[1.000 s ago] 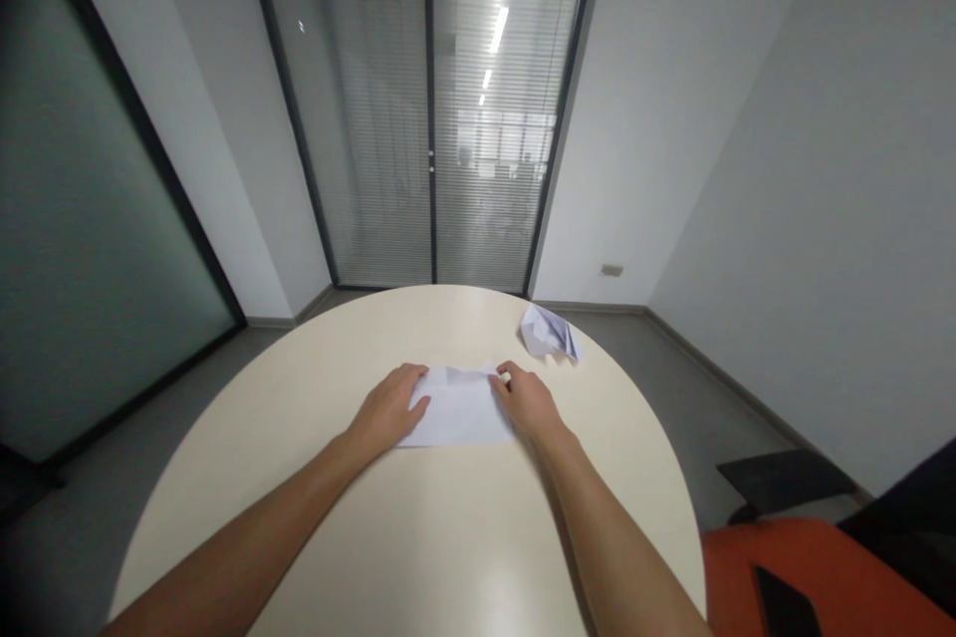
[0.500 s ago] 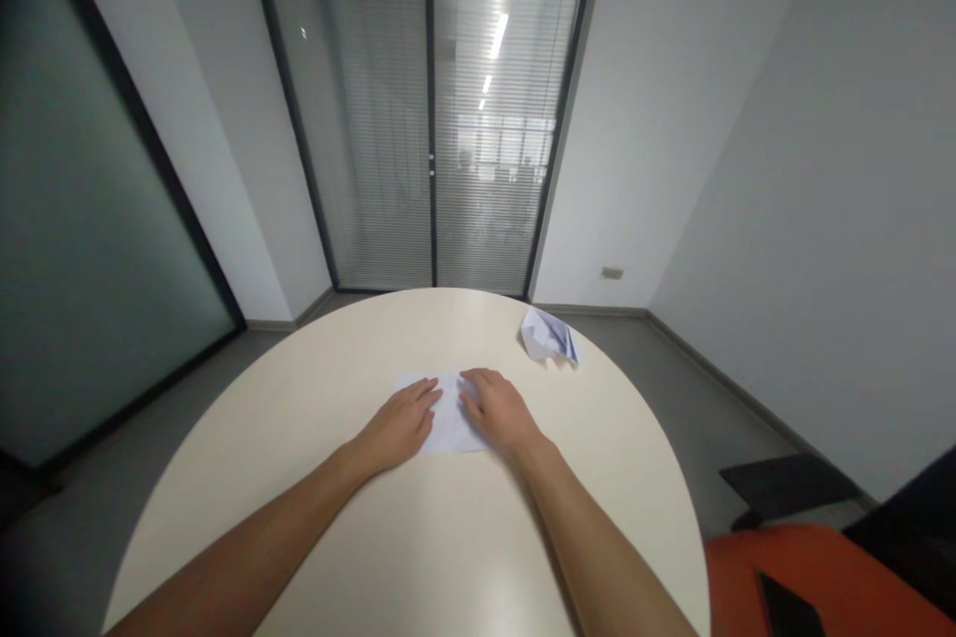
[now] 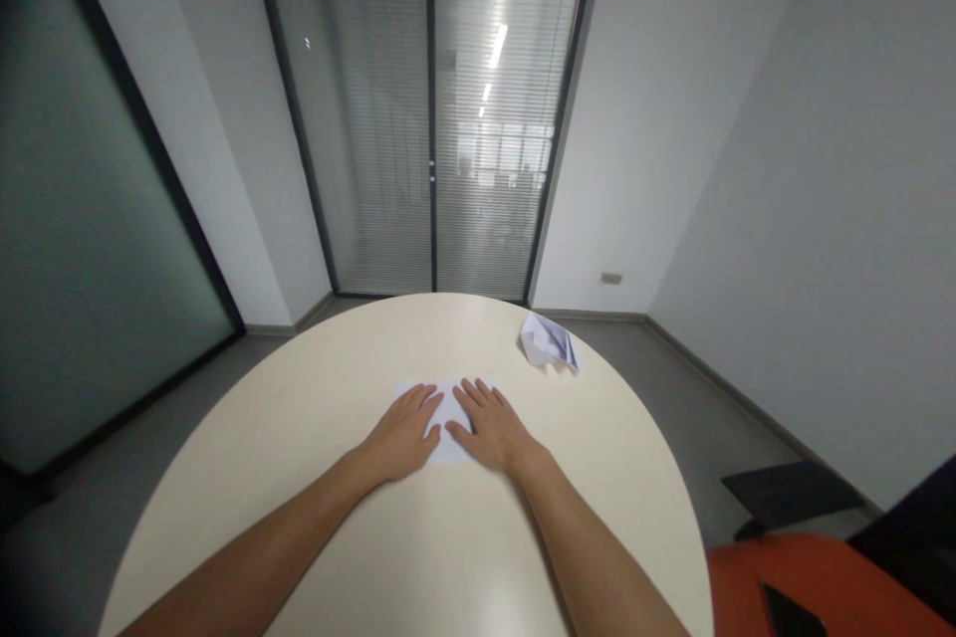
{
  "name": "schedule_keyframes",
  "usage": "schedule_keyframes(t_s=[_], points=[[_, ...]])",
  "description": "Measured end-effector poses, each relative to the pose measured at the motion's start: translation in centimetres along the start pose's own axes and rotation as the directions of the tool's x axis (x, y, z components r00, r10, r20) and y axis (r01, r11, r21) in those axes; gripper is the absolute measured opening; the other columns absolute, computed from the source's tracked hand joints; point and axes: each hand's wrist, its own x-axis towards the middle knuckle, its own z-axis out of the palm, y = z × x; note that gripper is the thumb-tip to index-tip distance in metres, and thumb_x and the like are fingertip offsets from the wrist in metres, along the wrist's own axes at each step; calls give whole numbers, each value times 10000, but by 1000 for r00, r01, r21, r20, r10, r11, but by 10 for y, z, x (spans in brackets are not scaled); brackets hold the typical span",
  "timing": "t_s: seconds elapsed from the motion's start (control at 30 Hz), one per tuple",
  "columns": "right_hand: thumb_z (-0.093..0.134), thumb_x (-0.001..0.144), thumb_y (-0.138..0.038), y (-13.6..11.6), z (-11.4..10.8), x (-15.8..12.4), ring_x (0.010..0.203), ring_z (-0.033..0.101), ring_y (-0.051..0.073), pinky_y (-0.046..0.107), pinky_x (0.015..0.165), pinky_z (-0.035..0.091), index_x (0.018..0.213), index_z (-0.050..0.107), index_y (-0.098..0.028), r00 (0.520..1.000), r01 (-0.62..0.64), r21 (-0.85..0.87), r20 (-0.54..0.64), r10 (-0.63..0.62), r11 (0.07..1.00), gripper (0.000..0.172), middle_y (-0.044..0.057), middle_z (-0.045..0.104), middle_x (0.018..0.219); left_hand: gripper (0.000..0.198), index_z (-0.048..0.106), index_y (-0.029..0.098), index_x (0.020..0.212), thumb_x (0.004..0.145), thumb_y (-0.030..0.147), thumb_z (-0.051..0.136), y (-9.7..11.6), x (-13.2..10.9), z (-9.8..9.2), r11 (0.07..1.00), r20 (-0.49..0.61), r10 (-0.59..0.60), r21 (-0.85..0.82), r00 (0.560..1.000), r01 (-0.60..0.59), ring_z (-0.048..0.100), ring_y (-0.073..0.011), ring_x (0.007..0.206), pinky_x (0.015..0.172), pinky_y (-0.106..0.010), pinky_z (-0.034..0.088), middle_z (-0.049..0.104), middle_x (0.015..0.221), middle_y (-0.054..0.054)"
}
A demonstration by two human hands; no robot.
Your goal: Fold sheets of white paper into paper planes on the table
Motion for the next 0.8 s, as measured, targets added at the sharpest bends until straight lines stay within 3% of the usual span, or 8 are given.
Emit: schedule_keyframes(t_s=[0.13,0.33,0.53,0.67,0.73,0.8], points=[[365,965,-624,-3,-2,-1,1506,178,312,527,1205,137,1553,313,-216,1000,1,-4,-6,-1,1000,718,102,243,1622,487,509,134,1386,942,306,410,2,3,5,999,-47,-42,-2,998,42,368,-287,1429,1194,-448,272,460,1504,-154],[344,973,-614,-5,-1,-1,1508,159,325,511,1206,151,1555,309,-181,1000,-20,-19,-5,20,1000,726,105,241,1622,649,317,84,1519,978,440,348,0,2,12,997,37,-82,-2,996,82,184,-319,1504,1205,-487,223,234,1614,-180],[327,995,-547,1,2,2,1505,180,316,514,1200,163,1548,313,-135,992,-120,-28,-46,119,992,690,131,243,1617,627,344,154,1523,971,451,359,-1,1,11,998,20,-59,-8,998,59,182,-310,1507,1214,-489,200,250,1621,-112],[379,988,-477,0,0,4,1480,262,314,531,1195,169,1513,381,-126,979,-178,-74,-114,169,981,632,167,339,1575,628,335,179,1530,966,453,366,0,0,9,999,29,-44,-4,999,44,182,-306,1508,1220,-515,166,269,1616,-91],[391,987,-421,-2,-1,5,1473,283,306,516,1204,157,1495,410,-119,979,-153,-89,-149,139,984,591,174,372,1558,630,330,173,1531,967,449,367,0,0,7,1000,29,-28,3,999,28,161,-302,1513,1224,-526,136,261,1619,-96],[376,994,-395,-5,-2,4,1478,276,283,483,1210,175,1510,383,-116,991,-51,-60,-128,43,997,587,161,356,1570,636,307,159,1540,971,439,361,0,0,5,1000,38,6,3,999,-6,138,-288,1519,1230,-511,121,237,1627,-98]])
